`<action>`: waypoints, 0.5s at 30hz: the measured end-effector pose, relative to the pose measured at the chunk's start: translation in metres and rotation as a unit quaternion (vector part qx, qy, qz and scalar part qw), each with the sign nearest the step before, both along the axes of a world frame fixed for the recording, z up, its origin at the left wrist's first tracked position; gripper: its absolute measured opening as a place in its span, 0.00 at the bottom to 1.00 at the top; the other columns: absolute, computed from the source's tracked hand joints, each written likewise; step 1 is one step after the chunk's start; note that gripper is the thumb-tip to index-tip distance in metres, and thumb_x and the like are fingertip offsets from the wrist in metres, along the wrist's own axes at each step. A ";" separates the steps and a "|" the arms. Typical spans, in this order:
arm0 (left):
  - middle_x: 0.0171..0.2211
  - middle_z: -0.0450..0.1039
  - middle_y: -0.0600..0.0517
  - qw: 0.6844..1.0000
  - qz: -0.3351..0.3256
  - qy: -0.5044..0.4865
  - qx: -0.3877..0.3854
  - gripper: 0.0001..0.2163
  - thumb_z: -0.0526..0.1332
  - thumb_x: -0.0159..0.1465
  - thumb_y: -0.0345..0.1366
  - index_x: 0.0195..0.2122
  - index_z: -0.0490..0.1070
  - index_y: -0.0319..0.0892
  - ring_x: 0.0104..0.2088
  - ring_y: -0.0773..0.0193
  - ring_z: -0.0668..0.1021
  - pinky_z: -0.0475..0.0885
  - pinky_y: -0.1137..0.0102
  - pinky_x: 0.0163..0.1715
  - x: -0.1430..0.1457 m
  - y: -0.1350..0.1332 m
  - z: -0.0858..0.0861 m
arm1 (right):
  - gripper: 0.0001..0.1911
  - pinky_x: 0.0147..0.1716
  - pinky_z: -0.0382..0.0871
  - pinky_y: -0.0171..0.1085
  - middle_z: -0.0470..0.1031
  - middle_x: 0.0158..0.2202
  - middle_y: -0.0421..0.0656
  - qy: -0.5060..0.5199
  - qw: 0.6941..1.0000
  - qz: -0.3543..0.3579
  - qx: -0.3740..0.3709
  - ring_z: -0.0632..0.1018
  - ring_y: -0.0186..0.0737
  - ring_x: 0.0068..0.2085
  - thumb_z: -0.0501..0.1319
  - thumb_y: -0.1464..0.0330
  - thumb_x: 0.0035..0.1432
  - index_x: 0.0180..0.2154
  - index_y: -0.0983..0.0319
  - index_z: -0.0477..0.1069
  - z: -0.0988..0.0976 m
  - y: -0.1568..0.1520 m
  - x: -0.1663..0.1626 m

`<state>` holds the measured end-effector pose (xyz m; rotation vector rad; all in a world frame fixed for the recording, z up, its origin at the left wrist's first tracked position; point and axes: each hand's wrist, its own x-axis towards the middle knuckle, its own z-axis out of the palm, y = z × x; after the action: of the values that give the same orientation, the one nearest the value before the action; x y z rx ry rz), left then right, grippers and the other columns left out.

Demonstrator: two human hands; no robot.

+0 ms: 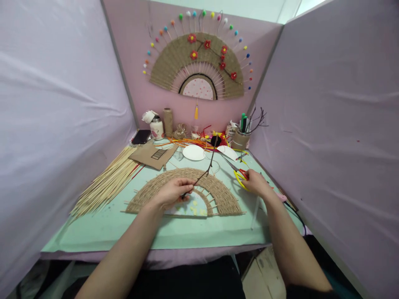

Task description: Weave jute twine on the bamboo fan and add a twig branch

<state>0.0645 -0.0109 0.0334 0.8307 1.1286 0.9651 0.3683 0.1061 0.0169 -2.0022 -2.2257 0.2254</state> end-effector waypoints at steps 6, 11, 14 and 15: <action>0.27 0.69 0.54 0.999 -0.016 0.035 0.007 0.13 0.68 0.50 0.37 0.37 0.74 0.39 0.25 0.73 0.69 0.65 0.79 0.22 0.022 -0.010 0.006 | 0.21 0.35 0.65 0.38 0.73 0.39 0.47 0.244 0.944 0.017 0.220 0.73 0.42 0.35 0.60 0.61 0.51 0.46 0.62 0.63 -0.015 -0.075 0.014; 0.34 0.72 0.51 0.992 -0.036 0.107 0.050 0.13 0.66 0.52 0.39 0.38 0.75 0.40 0.28 0.70 0.71 0.71 0.76 0.22 0.041 -0.022 0.014 | 0.20 0.37 0.65 0.40 0.70 0.37 0.45 0.203 0.926 0.080 0.309 0.70 0.43 0.35 0.62 0.61 0.52 0.45 0.61 0.64 -0.018 -0.095 0.004; 0.39 0.73 0.49 0.984 -0.032 0.153 0.083 0.13 0.64 0.54 0.39 0.39 0.75 0.40 0.31 0.67 0.73 0.73 0.75 0.22 0.045 -0.029 0.020 | 0.18 0.37 0.65 0.40 0.70 0.35 0.44 0.185 0.921 0.070 0.335 0.69 0.43 0.35 0.61 0.61 0.53 0.44 0.61 0.65 -0.017 -0.096 0.004; 0.40 0.73 0.49 0.981 -0.032 0.168 0.094 0.13 0.64 0.54 0.39 0.39 0.75 0.40 0.32 0.66 0.74 0.74 0.74 0.23 0.046 -0.031 0.021 | 0.18 0.36 0.65 0.40 0.70 0.35 0.44 0.182 0.919 0.063 0.343 0.69 0.43 0.34 0.61 0.60 0.53 0.44 0.61 0.65 -0.016 -0.097 0.005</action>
<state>0.1101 -0.0420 0.0548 1.2105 1.3021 0.9078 0.3729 0.0096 0.0006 -1.3206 -1.8410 -0.1478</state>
